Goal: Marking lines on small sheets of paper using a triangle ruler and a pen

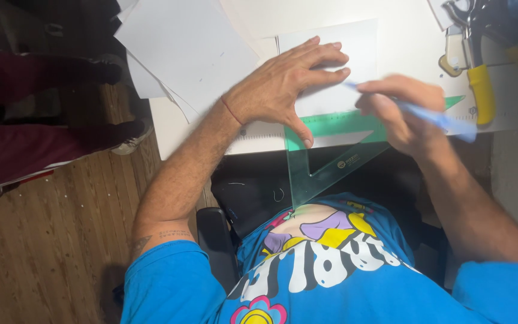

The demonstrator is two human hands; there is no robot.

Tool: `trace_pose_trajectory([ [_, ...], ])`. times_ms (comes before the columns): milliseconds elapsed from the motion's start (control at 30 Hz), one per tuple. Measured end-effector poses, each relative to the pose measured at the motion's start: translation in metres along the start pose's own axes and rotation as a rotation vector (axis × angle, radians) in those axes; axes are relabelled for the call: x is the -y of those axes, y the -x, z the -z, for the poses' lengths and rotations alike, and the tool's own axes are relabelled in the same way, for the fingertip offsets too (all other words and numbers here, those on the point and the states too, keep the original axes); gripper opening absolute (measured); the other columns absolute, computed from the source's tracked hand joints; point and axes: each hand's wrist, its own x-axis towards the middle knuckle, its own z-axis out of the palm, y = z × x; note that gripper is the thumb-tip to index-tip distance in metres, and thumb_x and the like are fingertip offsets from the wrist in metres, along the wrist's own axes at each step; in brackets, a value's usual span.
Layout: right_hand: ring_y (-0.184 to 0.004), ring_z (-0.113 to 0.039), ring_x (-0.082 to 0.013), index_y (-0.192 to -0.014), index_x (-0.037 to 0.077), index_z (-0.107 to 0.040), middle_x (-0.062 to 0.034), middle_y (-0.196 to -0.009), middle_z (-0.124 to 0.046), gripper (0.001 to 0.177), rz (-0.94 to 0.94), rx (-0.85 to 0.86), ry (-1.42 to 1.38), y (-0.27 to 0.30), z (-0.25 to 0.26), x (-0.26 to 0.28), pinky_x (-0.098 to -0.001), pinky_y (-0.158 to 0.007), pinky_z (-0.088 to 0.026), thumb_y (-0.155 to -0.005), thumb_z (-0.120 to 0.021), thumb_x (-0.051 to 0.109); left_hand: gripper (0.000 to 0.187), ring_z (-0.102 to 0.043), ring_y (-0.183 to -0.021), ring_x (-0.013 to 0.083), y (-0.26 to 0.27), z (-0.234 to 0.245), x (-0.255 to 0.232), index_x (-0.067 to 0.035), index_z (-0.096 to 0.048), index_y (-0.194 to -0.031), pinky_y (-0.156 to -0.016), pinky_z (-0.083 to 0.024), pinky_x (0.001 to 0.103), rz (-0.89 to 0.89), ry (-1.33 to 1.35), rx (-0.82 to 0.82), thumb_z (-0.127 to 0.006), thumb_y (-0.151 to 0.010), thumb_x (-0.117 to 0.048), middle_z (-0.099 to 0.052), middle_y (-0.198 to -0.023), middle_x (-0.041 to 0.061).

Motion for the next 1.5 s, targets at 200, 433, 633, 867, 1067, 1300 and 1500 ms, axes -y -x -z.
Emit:
trace_pose_trajectory([
  [200, -0.137, -0.061, -0.0339, -0.131, 0.005, -0.066, -0.0156, -0.138, -0.071, 0.080, 0.224, 0.274, 0.630, 0.057, 0.021, 0.023, -0.0521, -0.114, -0.046, -0.074, -0.087, 0.057, 0.107, -0.038, -0.151, 0.0374, -0.002, 0.005, -0.014, -0.007, -0.054, -0.151, -0.127, -0.019, 0.059, 0.020, 0.048, -0.042, -0.087, -0.074, -0.074, -0.049, -0.154, 0.019],
  [433, -0.117, -0.071, -0.0415, -0.117, -0.009, -0.066, -0.0299, -0.123, -0.069, 0.018, 0.391, -0.035, 0.352, 0.087, 0.020, 0.090, -0.0604, -0.111, -0.055, -0.100, -0.061, -0.009, 0.043, -0.052, -0.143, 0.0359, -0.008, -0.004, -0.058, -0.006, -0.064, -0.138, -0.128, -0.026, 0.054, 0.149, 0.118, -0.309, -0.059, -0.107, -0.035, -0.065, -0.143, 0.017],
  [633, -0.127, -0.066, -0.0495, -0.124, -0.007, -0.054, -0.0373, -0.136, -0.062, 0.025, 0.175, -0.384, 0.174, 0.166, 0.050, 0.103, -0.0546, -0.114, -0.055, -0.109, -0.051, 0.013, 0.058, -0.067, -0.122, 0.0368, 0.010, -0.063, -0.109, -0.010, -0.068, -0.119, -0.108, -0.050, 0.049, 0.111, -0.472, -0.364, -0.092, -0.078, -0.043, -0.071, -0.126, 0.015],
  [867, -0.105, -0.068, -0.0556, -0.125, -0.031, -0.051, -0.0499, -0.120, -0.067, 0.029, 0.084, -0.741, 0.354, 0.199, 0.034, 0.068, -0.0542, -0.093, -0.052, -0.133, -0.053, -0.004, 0.023, -0.076, -0.115, 0.0211, 0.021, -0.058, -0.129, -0.030, -0.080, -0.113, -0.083, -0.062, 0.038, 0.485, -0.042, -0.416, -0.073, -0.093, -0.040, -0.080, -0.118, -0.002],
  [1067, -0.108, -0.070, -0.0499, -0.125, -0.024, -0.059, -0.0399, -0.114, -0.067, 0.017, 0.107, -0.804, 0.212, 0.166, 0.021, 0.074, -0.0599, -0.112, -0.058, -0.123, -0.059, -0.008, 0.019, -0.077, -0.106, 0.0084, 0.021, -0.013, -0.129, -0.022, -0.083, -0.106, -0.102, -0.056, 0.024, 0.584, 0.163, -0.731, -0.073, -0.091, -0.016, -0.083, -0.108, -0.004],
  [1300, -0.061, -0.055, -0.0242, -0.107, -0.007, -0.077, -0.0196, -0.104, -0.083, 0.020, -0.053, -0.760, 0.741, 0.162, 0.032, 0.037, -0.0372, -0.057, -0.039, -0.121, -0.089, -0.001, 0.011, -0.079, -0.098, 0.0232, 0.088, 0.087, -0.156, -0.002, -0.075, -0.110, -0.088, -0.062, 0.032, 0.336, -0.709, -1.282, -0.068, -0.104, -0.006, -0.078, -0.112, 0.011],
  [1500, -0.111, -0.073, -0.0438, -0.113, -0.014, -0.068, -0.0326, -0.118, -0.071, 0.012, 0.257, -0.464, 0.326, 0.108, 0.029, 0.082, -0.0484, -0.108, -0.056, -0.108, -0.059, -0.011, 0.027, -0.078, -0.114, 0.0269, 0.119, 0.032, -0.111, -0.004, -0.069, -0.132, -0.098, -0.066, 0.038, 0.319, -1.015, -0.886, -0.071, -0.105, -0.001, -0.077, -0.125, 0.014],
])
